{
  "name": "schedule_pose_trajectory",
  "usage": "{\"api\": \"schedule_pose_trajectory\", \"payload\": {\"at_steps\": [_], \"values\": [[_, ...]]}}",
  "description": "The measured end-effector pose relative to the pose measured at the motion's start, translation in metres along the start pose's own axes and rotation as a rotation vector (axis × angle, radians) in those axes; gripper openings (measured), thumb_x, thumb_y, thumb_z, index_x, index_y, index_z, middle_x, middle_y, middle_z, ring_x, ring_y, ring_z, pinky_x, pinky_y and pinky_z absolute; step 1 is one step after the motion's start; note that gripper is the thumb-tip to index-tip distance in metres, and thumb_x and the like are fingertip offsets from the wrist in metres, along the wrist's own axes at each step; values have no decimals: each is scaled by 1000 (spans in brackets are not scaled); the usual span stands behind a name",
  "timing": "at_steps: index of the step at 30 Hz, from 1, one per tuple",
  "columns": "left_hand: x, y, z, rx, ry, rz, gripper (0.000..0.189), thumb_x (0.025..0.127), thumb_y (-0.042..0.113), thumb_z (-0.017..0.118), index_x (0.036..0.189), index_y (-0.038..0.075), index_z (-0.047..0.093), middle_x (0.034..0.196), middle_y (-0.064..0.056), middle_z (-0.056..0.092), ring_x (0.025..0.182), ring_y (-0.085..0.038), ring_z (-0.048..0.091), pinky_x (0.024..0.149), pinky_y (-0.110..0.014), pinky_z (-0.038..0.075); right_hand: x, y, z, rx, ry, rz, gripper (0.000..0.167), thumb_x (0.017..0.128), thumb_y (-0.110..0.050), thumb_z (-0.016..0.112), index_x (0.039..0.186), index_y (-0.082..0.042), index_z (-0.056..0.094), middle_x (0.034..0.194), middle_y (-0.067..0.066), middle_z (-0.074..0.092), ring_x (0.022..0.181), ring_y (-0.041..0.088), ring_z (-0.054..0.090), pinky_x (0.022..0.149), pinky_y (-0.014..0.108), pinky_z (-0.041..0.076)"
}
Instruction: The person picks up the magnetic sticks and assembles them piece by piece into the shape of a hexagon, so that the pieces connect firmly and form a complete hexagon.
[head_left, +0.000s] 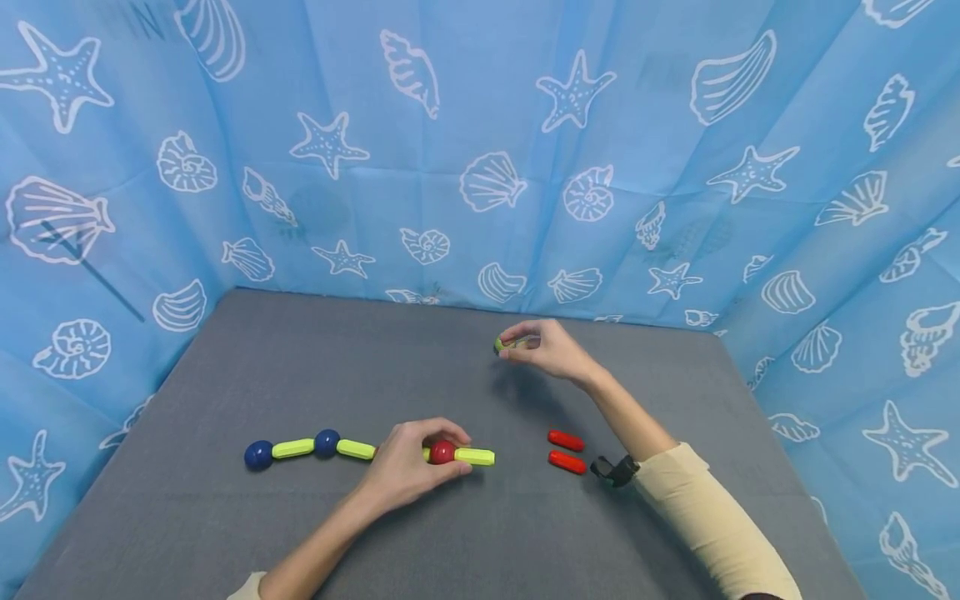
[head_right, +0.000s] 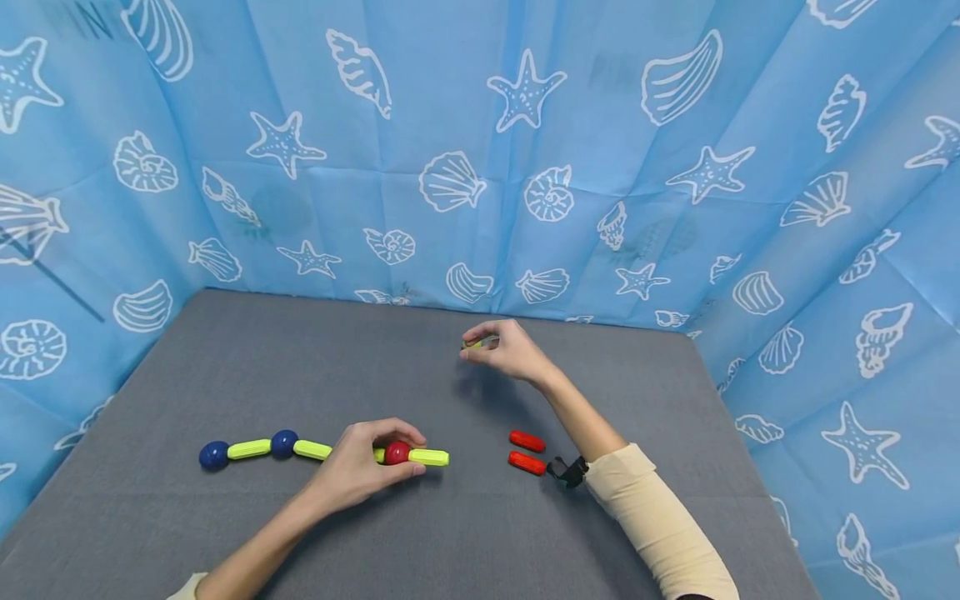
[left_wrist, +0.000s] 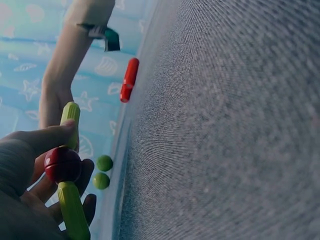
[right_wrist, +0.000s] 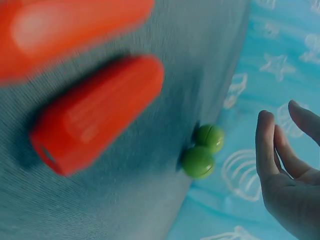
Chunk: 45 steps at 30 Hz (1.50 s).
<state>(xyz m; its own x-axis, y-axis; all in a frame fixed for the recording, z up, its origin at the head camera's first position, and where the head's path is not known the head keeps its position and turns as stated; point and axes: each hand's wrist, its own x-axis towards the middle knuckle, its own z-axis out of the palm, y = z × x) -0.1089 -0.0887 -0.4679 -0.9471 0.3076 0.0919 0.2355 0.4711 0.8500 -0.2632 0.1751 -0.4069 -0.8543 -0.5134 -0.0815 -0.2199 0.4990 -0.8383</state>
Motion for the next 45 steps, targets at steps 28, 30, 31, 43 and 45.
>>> {"api": "schedule_pose_trajectory", "payload": {"at_steps": [28, 30, 31, 43, 45], "values": [[1, -2, 1, -14, -2, 9, 29, 86, 22, 94, 112, 19, 80, 108, 8, 82, 93, -5, 69, 79, -20, 55, 50, 42, -12, -153, 20, 185, 40, 99, -24, 82, 132, -5, 75, 129, 20, 76, 53, 7, 51, 55, 25, 48], [0, -2, 1, -14, -2, 11, 29, 86, 22, 94, 112, 19, 80, 108, 8, 82, 92, -5, 69, 78, -20, 55, 45, 37, -14, -141, 27, 164, 38, 98, -25, 82, 132, -7, 76, 129, 18, 76, 52, 7, 50, 54, 26, 48], [0, -2, 1, -14, -2, 13, 29, 86, 22, 94, 112, 19, 80, 108, 7, 82, 92, -5, 69, 78, -20, 55, 42, 34, -15, -137, 27, 148, 38, 99, -25, 82, 131, -8, 76, 129, 18, 76, 51, 8, 49, 54, 26, 48], [1, -2, 0, -12, -2, 5, 30, 86, 23, 94, 113, 19, 80, 108, 8, 82, 93, -7, 69, 79, -20, 55, -16, -7, -11, -125, -63, 30, 37, 98, -28, 83, 130, -14, 75, 127, 15, 74, 47, 11, 41, 49, 27, 41], [1, -2, 0, -10, -1, -1, 29, 86, 23, 94, 112, 20, 80, 109, 8, 82, 93, -7, 69, 80, -20, 55, -27, -12, -7, -122, -82, 16, 37, 97, -27, 83, 131, -14, 75, 129, 15, 73, 47, 11, 42, 48, 27, 42]]}}
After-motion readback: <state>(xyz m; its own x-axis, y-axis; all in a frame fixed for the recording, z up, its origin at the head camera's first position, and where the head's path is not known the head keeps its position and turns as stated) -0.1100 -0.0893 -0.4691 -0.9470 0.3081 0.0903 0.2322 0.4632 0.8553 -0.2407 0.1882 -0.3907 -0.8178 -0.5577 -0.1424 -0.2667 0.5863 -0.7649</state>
